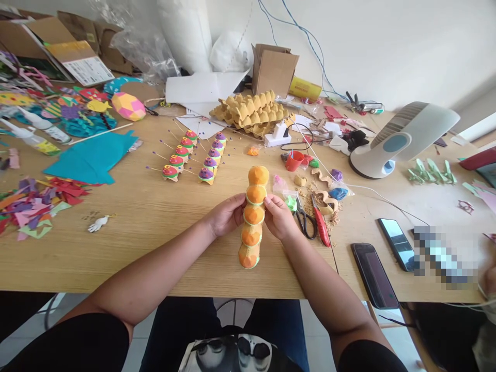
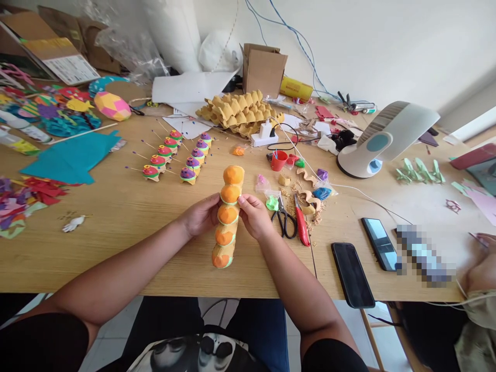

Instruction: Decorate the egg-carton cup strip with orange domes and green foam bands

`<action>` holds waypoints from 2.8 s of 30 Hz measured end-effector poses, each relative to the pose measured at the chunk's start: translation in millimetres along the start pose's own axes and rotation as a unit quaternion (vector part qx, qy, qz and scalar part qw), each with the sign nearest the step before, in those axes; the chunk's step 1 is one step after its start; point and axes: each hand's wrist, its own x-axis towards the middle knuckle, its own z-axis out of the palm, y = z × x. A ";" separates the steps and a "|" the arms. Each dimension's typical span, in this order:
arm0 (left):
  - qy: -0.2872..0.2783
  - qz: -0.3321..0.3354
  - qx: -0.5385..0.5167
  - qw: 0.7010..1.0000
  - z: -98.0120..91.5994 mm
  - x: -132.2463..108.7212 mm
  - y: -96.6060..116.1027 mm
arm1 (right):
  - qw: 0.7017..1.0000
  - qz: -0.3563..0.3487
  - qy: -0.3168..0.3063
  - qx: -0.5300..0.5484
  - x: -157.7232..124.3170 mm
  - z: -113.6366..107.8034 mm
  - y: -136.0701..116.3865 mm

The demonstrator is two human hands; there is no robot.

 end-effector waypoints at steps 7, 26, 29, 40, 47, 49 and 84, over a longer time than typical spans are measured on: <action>0.029 0.009 0.031 0.999 1.2 2.2 -0.2 | 0.999 0.026 -0.026 -0.001 1.0 -2.8 0.1; 0.056 0.007 0.024 0.998 0.1 5.9 -1.2 | 1.000 0.023 -0.018 0.008 4.9 -1.0 -3.0; 0.061 0.003 0.036 0.997 1.7 5.0 -1.0 | 0.999 0.033 -0.026 0.009 5.5 -2.2 -3.9; 0.041 0.012 0.065 0.997 4.6 3.6 2.2 | 0.999 0.041 0.011 0.003 7.4 -7.3 -2.1; 0.051 0.041 0.117 0.991 4.2 3.8 0.7 | 0.999 0.041 0.003 -0.014 8.2 -6.9 -2.6; 0.045 0.050 0.121 0.990 4.9 3.4 0.5 | 0.999 0.039 0.002 -0.013 8.0 -5.9 -3.4; 0.098 0.113 0.179 0.973 5.1 3.5 4.1 | 0.989 -0.027 -0.007 -0.147 11.6 -13.3 -6.0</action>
